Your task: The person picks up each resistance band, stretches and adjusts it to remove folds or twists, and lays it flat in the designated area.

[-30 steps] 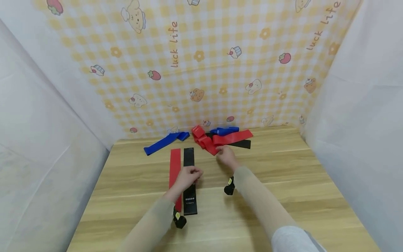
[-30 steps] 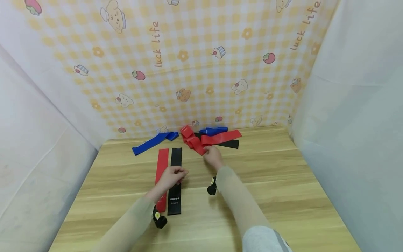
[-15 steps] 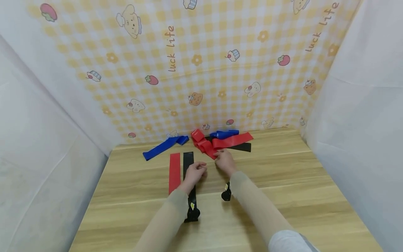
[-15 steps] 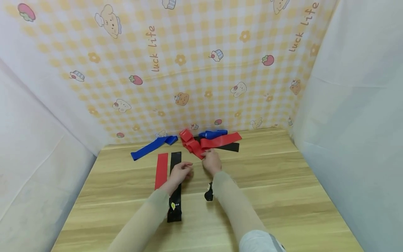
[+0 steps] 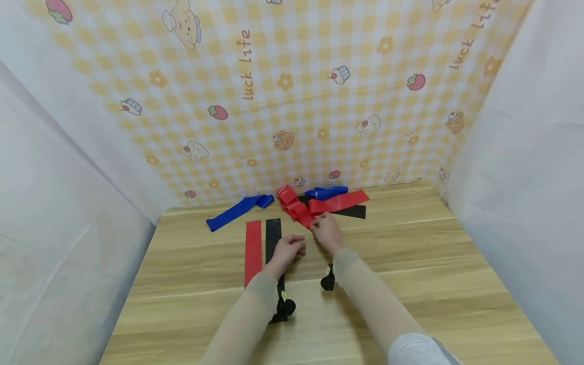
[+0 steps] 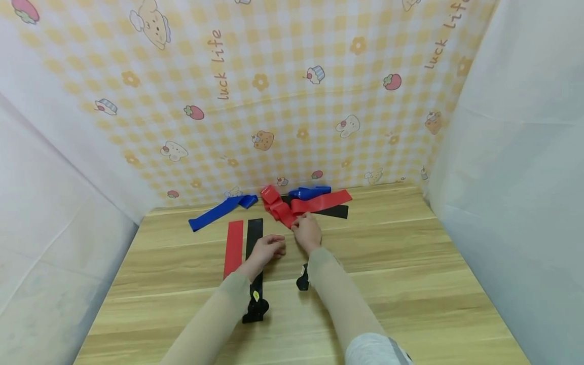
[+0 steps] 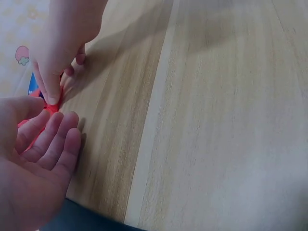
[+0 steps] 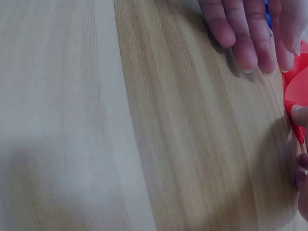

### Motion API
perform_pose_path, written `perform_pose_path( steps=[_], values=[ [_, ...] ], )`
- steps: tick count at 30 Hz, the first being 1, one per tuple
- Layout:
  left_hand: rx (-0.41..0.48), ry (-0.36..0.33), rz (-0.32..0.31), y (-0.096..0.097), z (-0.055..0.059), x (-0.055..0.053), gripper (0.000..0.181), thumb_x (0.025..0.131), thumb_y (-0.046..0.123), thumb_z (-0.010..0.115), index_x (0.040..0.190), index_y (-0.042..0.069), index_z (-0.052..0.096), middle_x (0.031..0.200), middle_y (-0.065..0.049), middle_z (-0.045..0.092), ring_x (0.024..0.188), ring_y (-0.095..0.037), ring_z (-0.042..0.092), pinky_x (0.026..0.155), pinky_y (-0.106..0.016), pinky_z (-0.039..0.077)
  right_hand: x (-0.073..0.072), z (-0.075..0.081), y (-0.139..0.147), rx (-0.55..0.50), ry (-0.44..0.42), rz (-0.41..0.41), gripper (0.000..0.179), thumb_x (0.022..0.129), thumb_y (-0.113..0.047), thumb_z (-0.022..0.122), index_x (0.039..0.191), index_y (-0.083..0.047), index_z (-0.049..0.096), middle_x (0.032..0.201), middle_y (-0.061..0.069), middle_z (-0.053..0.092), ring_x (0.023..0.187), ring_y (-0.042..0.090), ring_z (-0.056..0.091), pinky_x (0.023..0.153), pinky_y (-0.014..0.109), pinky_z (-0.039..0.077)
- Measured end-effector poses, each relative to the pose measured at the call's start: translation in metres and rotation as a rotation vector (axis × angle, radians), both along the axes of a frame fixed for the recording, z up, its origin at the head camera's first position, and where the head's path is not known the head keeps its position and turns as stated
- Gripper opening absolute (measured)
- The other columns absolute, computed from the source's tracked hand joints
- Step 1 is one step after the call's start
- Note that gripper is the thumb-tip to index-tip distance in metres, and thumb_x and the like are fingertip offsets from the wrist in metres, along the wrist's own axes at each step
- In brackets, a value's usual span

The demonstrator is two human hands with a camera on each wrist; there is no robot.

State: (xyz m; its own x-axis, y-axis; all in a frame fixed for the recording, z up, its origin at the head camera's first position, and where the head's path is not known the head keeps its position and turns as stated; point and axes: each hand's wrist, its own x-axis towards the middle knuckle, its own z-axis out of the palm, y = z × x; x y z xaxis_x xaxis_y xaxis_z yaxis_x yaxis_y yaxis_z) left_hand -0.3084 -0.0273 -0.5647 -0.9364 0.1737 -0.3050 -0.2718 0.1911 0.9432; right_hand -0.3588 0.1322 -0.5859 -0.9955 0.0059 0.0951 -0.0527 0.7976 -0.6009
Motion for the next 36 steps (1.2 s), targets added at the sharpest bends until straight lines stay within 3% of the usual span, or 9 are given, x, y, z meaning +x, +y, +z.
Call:
perform_pose_path(
  steps=[5,9,12,17,25,28,31,34,36],
  values=[
    [0.046,-0.032,0.066,-0.001,0.002,-0.001,0.033,0.098,0.013,0.056,0.125,-0.005,0.06,0.109,-0.022,0.066,0.089,-0.028,0.068,0.078,-0.035,0.056,0.003,0.001,-0.003,-0.174,0.054,0.042,0.009,0.089,-0.014,0.071,0.091,-0.007,0.076,0.105,0.01,0.062,0.102,0.027,0.055,0.09,0.042,0.044],
    [0.11,-0.07,0.123,-0.004,0.006,-0.003,0.038,0.101,0.022,0.053,0.125,-0.006,0.06,0.115,-0.022,0.064,0.096,-0.028,0.067,0.082,-0.035,0.055,0.006,0.007,-0.011,-0.335,0.024,0.065,0.01,0.09,-0.014,0.07,0.093,-0.006,0.076,0.098,0.008,0.064,0.097,0.024,0.055,0.086,0.039,0.045],
    [0.16,-0.099,0.154,-0.007,0.009,-0.006,0.047,0.101,0.035,0.052,0.126,-0.004,0.059,0.117,-0.02,0.065,0.1,-0.028,0.066,0.086,-0.037,0.054,0.01,0.014,-0.019,-0.387,-0.002,0.077,0.012,0.091,-0.016,0.069,0.094,-0.008,0.076,0.093,0.003,0.066,0.09,0.021,0.055,0.081,0.036,0.045],
    [0.216,-0.124,0.241,-0.009,0.014,-0.008,0.053,0.095,0.048,0.058,0.119,0.001,0.065,0.108,-0.014,0.07,0.097,-0.028,0.067,0.087,-0.038,0.054,0.019,0.027,-0.028,-0.434,-0.019,0.12,0.012,0.091,-0.016,0.069,0.096,-0.007,0.076,0.095,0.003,0.069,0.091,0.02,0.058,0.083,0.036,0.047],
    [0.193,-0.095,0.289,-0.015,0.021,-0.01,0.032,0.097,0.026,0.061,0.114,-0.001,0.068,0.099,-0.012,0.072,0.089,-0.026,0.069,0.088,-0.04,0.053,0.028,0.03,-0.034,-0.528,-0.032,0.181,0.013,0.09,-0.011,0.069,0.097,-0.002,0.076,0.097,0.006,0.069,0.093,0.02,0.06,0.086,0.036,0.048],
    [0.16,-0.08,0.297,-0.018,0.025,-0.01,0.026,0.097,0.017,0.057,0.111,-0.002,0.067,0.097,-0.012,0.071,0.086,-0.024,0.069,0.089,-0.042,0.052,0.029,0.029,-0.034,-0.683,-0.106,0.1,0.016,0.093,-0.012,0.066,0.101,-0.001,0.073,0.096,0.006,0.07,0.088,0.017,0.061,0.085,0.037,0.051],
    [0.161,-0.052,0.307,-0.02,0.029,-0.009,0.022,0.097,0.015,0.057,0.107,-0.002,0.067,0.092,-0.012,0.071,0.08,-0.022,0.069,0.088,-0.045,0.052,0.029,0.031,-0.033,-0.928,-0.221,-0.047,0.017,0.095,-0.014,0.062,0.101,0.0,0.069,0.091,0.009,0.068,0.079,0.018,0.061,0.08,0.04,0.054],
    [0.186,-0.019,0.293,-0.019,0.034,-0.008,0.021,0.097,0.015,0.058,0.106,-0.001,0.067,0.088,-0.011,0.071,0.077,-0.021,0.068,0.088,-0.046,0.052,0.029,0.035,-0.032,-1.157,-0.393,-0.172,0.021,0.097,-0.021,0.059,0.1,-0.002,0.065,0.087,0.011,0.065,0.076,0.021,0.061,0.079,0.043,0.053],
    [0.195,0.007,0.27,-0.017,0.038,-0.007,0.021,0.097,0.016,0.058,0.107,-0.001,0.067,0.086,-0.009,0.071,0.075,-0.019,0.067,0.085,-0.043,0.054,0.03,0.037,-0.03,-1.254,-0.539,-0.197,0.029,0.099,-0.03,0.055,0.105,-0.003,0.064,0.087,0.01,0.065,0.08,0.023,0.062,0.085,0.047,0.052]
  ],
)
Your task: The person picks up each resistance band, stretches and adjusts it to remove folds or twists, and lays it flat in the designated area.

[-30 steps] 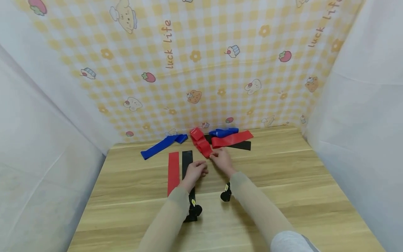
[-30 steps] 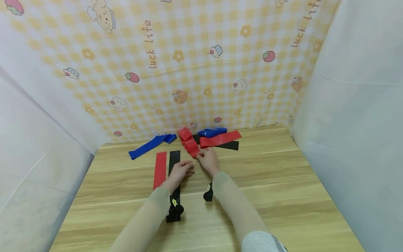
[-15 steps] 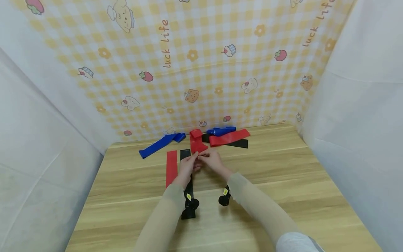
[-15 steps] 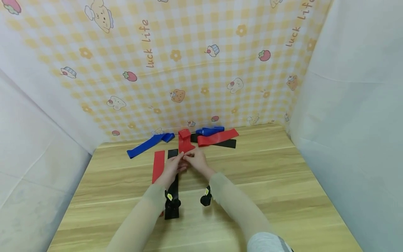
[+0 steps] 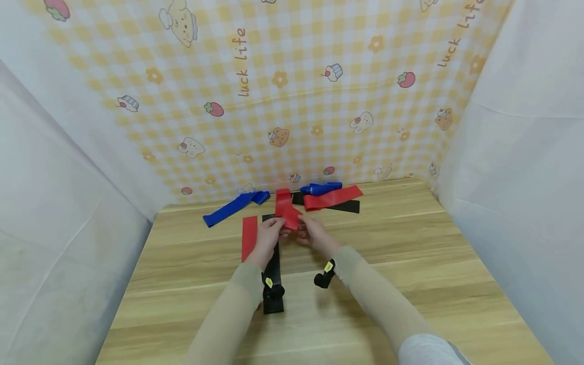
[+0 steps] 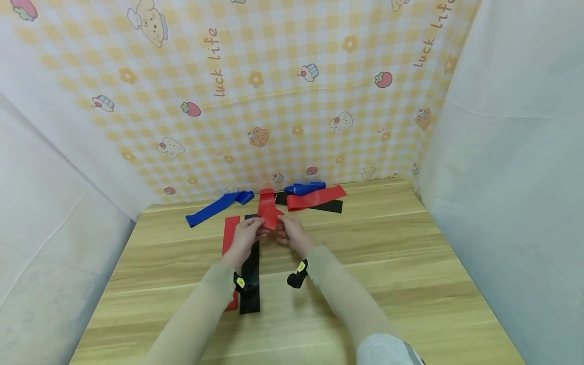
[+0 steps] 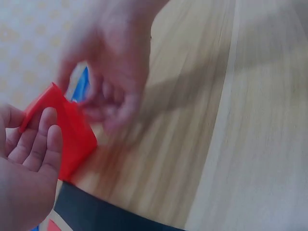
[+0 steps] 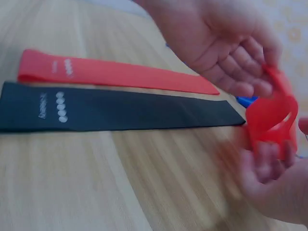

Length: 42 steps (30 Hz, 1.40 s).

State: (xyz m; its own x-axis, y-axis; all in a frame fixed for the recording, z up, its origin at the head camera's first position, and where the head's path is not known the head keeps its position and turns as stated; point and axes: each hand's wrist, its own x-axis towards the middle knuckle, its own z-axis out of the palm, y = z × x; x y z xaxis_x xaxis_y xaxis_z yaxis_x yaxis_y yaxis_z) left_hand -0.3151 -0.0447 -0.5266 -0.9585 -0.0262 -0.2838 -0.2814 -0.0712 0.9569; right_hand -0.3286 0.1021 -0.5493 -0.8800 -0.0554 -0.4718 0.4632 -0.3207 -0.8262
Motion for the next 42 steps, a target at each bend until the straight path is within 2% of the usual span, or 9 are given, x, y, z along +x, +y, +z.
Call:
perform_pose_path(
  steps=[3,6,11,14,18,22,27,36,42],
  values=[
    [-0.003,0.038,-0.033,0.002,0.005,0.002,0.021,0.097,0.015,0.059,0.105,-0.002,0.068,0.083,-0.007,0.069,0.072,-0.017,0.066,0.076,-0.035,0.056,0.0,0.0,0.0,-0.161,-0.137,0.123,0.047,0.101,-0.045,0.046,0.122,-0.006,0.059,0.089,0.008,0.066,0.091,0.026,0.061,0.098,0.053,0.044],
    [-0.015,0.067,-0.059,0.003,0.008,0.005,0.019,0.096,0.013,0.06,0.104,-0.003,0.068,0.081,-0.006,0.068,0.068,-0.014,0.064,0.068,-0.028,0.055,-0.001,0.0,-0.002,-0.353,-0.185,0.216,0.06,0.101,-0.054,0.035,0.139,-0.009,0.045,0.088,0.006,0.061,0.089,0.025,0.056,0.103,0.05,0.037],
    [-0.06,0.095,-0.114,-0.001,0.011,0.014,0.021,0.096,0.013,0.06,0.107,-0.004,0.068,0.083,-0.007,0.067,0.068,-0.014,0.063,0.069,-0.028,0.055,-0.004,0.003,-0.007,-0.562,-0.11,0.204,0.063,0.104,-0.049,0.027,0.152,-0.009,0.025,0.091,0.003,0.062,0.076,0.018,0.054,0.08,0.034,0.045],
    [-0.087,0.095,-0.136,-0.007,0.015,0.022,0.023,0.097,0.014,0.06,0.109,-0.003,0.067,0.087,-0.008,0.068,0.074,-0.019,0.064,0.076,-0.035,0.056,-0.005,0.007,-0.007,-0.594,-0.056,0.164,0.06,0.106,-0.042,0.03,0.153,-0.006,0.022,0.098,0.003,0.068,0.086,0.017,0.062,0.076,0.031,0.051],
    [-0.106,0.099,-0.148,-0.017,0.021,0.032,0.024,0.097,0.015,0.06,0.11,-0.002,0.068,0.089,-0.012,0.069,0.078,-0.022,0.066,0.085,-0.048,0.053,-0.007,0.014,-0.005,-0.65,-0.02,0.131,0.056,0.107,-0.035,0.03,0.154,-0.007,0.021,0.101,0.003,0.069,0.102,0.017,0.062,0.087,0.032,0.049],
    [-0.107,0.111,-0.158,-0.027,0.025,0.042,0.023,0.097,0.014,0.061,0.11,-0.005,0.067,0.088,-0.012,0.07,0.076,-0.02,0.066,0.082,-0.046,0.055,-0.009,0.021,-0.004,-0.673,0.004,0.097,0.051,0.108,-0.033,0.026,0.152,-0.009,0.023,0.101,0.004,0.069,0.116,0.019,0.056,0.092,0.033,0.045],
    [-0.094,0.085,-0.162,-0.039,0.034,0.056,0.022,0.097,0.01,0.06,0.109,-0.007,0.066,0.087,-0.01,0.069,0.075,-0.019,0.067,0.074,-0.034,0.057,-0.012,0.026,0.001,-0.765,-0.002,0.067,0.044,0.107,-0.033,0.032,0.142,-0.006,0.039,0.107,0.008,0.068,0.112,0.022,0.058,0.095,0.034,0.044],
    [-0.145,0.06,-0.195,-0.061,0.012,0.086,0.023,0.097,0.014,0.06,0.109,-0.004,0.067,0.09,-0.011,0.069,0.078,-0.02,0.065,0.078,-0.035,0.055,0.0,0.023,0.015,-0.698,-0.045,-0.135,0.044,0.107,-0.022,0.033,0.149,-0.008,0.03,0.109,0.003,0.061,0.102,0.016,0.056,0.096,0.028,0.042],
    [-0.169,0.048,-0.238,-0.071,0.002,0.104,0.022,0.096,0.013,0.06,0.107,-0.005,0.067,0.087,-0.011,0.069,0.075,-0.021,0.065,0.075,-0.034,0.055,0.012,0.006,0.029,-0.657,-0.035,-0.234,0.047,0.106,-0.015,0.034,0.151,-0.005,0.026,0.14,0.008,0.045,0.127,0.018,0.043,0.108,0.029,0.032]
  ],
)
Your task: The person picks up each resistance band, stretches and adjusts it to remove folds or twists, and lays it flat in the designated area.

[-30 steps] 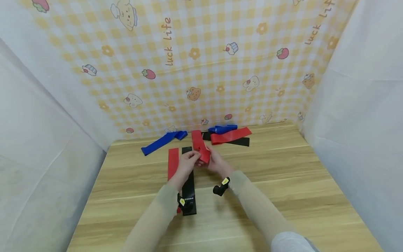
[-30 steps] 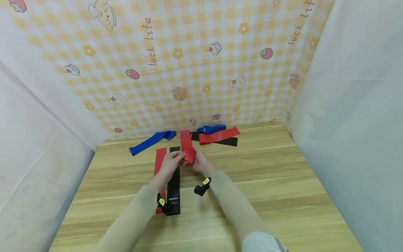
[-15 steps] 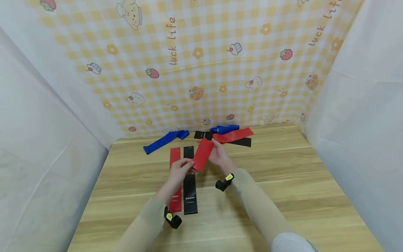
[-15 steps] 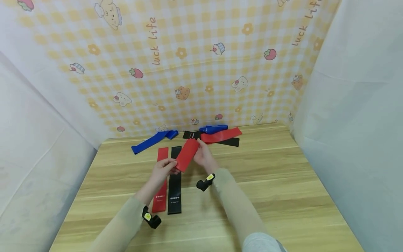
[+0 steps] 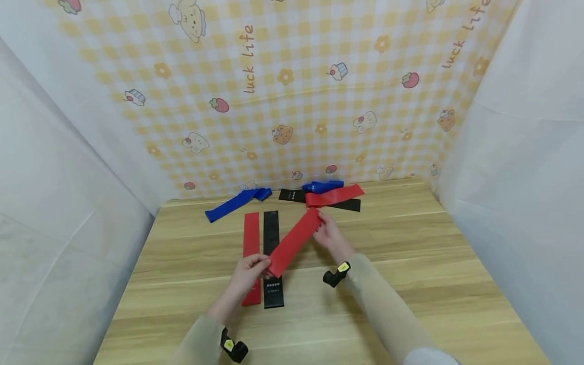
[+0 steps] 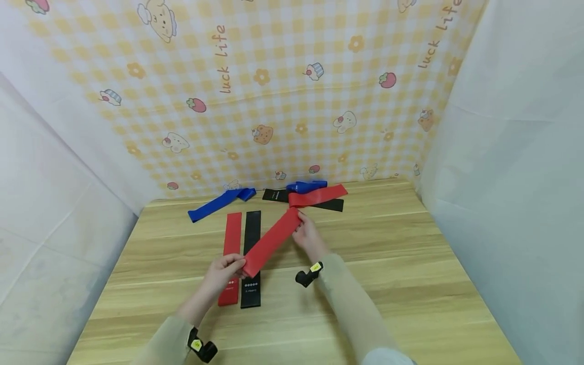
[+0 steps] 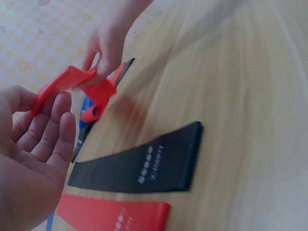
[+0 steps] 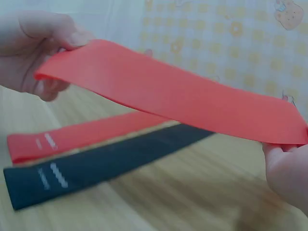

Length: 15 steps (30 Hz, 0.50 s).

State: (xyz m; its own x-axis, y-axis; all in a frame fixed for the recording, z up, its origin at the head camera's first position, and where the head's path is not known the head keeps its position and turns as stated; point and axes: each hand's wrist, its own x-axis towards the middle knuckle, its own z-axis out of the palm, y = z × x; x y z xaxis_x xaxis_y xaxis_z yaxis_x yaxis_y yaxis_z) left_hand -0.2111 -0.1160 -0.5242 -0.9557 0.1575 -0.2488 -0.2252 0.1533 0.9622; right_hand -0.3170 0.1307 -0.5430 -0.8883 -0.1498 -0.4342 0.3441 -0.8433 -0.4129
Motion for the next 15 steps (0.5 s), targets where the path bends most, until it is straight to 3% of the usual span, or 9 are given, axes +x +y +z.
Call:
perform_pose_path(
  steps=[4,7,12,15],
  values=[
    [-0.026,-0.037,0.008,-0.008,-0.007,0.009,0.022,0.096,0.015,0.06,0.107,-0.004,0.067,0.089,-0.01,0.069,0.076,-0.02,0.065,0.075,-0.035,0.055,0.01,-0.013,0.013,0.009,-0.027,-0.048,0.052,0.105,-0.012,0.037,0.153,-0.006,0.018,0.157,0.01,0.024,0.142,0.019,0.024,0.115,0.032,0.021],
    [-0.044,-0.051,0.021,-0.015,-0.015,0.015,0.022,0.096,0.016,0.059,0.104,-0.003,0.066,0.09,-0.009,0.068,0.076,-0.02,0.064,0.074,-0.034,0.055,0.02,-0.021,0.024,0.034,-0.028,-0.05,0.055,0.105,-0.01,0.037,0.154,-0.007,0.014,0.159,0.011,0.019,0.144,0.022,0.02,0.116,0.036,0.018],
    [-0.048,-0.045,0.037,-0.025,-0.027,0.019,0.019,0.096,0.011,0.056,0.1,-0.005,0.066,0.091,-0.011,0.066,0.075,-0.021,0.063,0.07,-0.032,0.055,0.036,-0.028,0.044,0.137,-0.006,-0.011,0.057,0.104,-0.008,0.039,0.154,-0.005,0.013,0.157,0.016,0.02,0.143,0.027,0.023,0.115,0.042,0.018],
    [-0.053,-0.056,0.054,-0.03,-0.032,0.02,0.018,0.096,0.009,0.055,0.099,-0.005,0.066,0.09,-0.011,0.065,0.075,-0.021,0.063,0.069,-0.032,0.055,0.045,-0.03,0.056,0.236,-0.005,0.023,0.056,0.103,-0.008,0.043,0.153,-0.004,0.018,0.151,0.019,0.033,0.136,0.027,0.036,0.112,0.043,0.026]
  ],
)
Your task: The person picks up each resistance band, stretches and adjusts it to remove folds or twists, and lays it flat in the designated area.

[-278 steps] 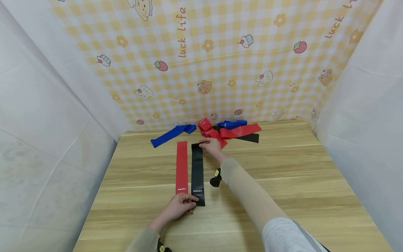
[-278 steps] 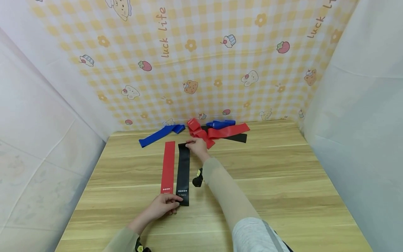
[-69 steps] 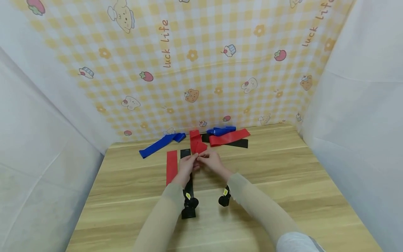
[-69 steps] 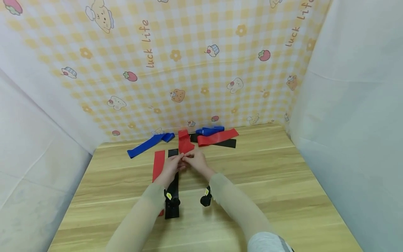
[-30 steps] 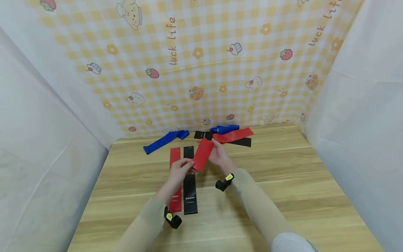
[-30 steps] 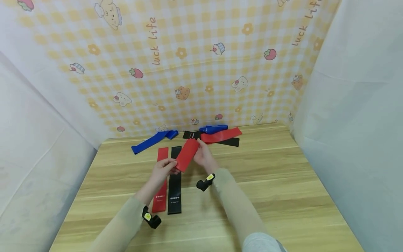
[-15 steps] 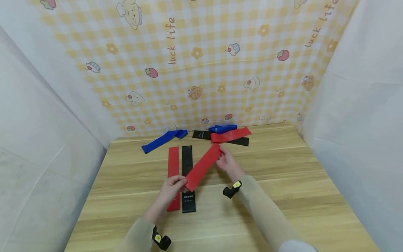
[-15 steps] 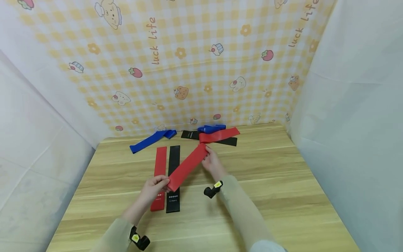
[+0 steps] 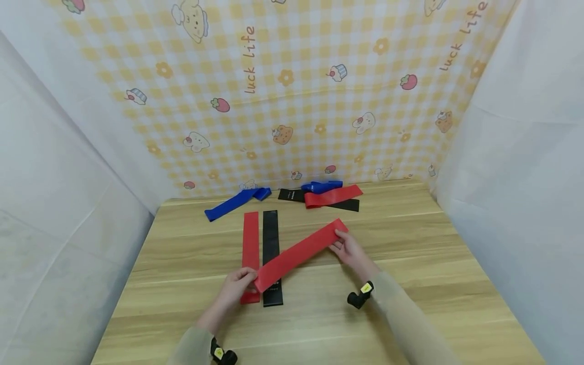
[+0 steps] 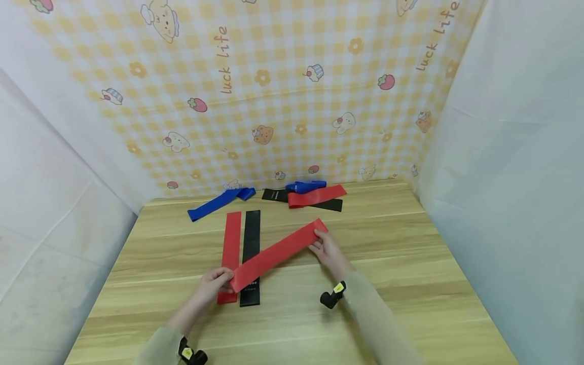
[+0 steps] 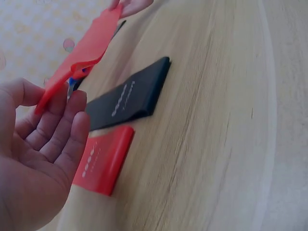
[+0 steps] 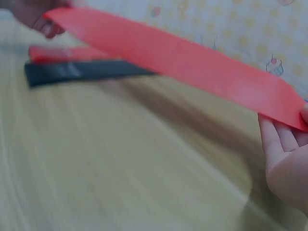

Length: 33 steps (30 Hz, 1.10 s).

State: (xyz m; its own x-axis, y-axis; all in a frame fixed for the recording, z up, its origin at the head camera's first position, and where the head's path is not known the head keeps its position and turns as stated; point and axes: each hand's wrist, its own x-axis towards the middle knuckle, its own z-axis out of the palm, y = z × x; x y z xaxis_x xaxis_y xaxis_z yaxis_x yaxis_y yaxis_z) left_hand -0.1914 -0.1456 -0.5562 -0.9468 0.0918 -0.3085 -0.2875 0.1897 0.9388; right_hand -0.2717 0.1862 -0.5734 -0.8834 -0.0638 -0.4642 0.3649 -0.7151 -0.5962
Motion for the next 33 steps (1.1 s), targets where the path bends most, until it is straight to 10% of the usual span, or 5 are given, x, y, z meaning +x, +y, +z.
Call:
perform_pose_path(
  steps=[8,33],
  values=[
    [0.001,-0.024,0.089,-0.008,-0.014,-0.002,0.017,0.094,0.007,0.058,0.097,-0.007,0.067,0.086,-0.01,0.066,0.072,-0.021,0.063,0.066,-0.034,0.057,0.017,-0.008,0.021,0.286,0.086,0.115,0.037,0.099,-0.003,0.05,0.134,0.008,0.042,0.097,0.007,0.069,0.085,0.018,0.069,0.086,0.039,0.054],
    [-0.014,-0.018,0.1,-0.019,-0.016,-0.007,0.021,0.095,0.014,0.063,0.099,-0.005,0.068,0.071,-0.008,0.061,0.062,-0.018,0.058,0.058,-0.028,0.054,0.024,-0.01,0.035,0.432,0.094,0.207,0.01,0.1,-0.003,0.045,0.107,0.005,0.048,0.096,0.01,0.06,0.076,0.021,0.067,0.075,0.04,0.057]
  ],
)
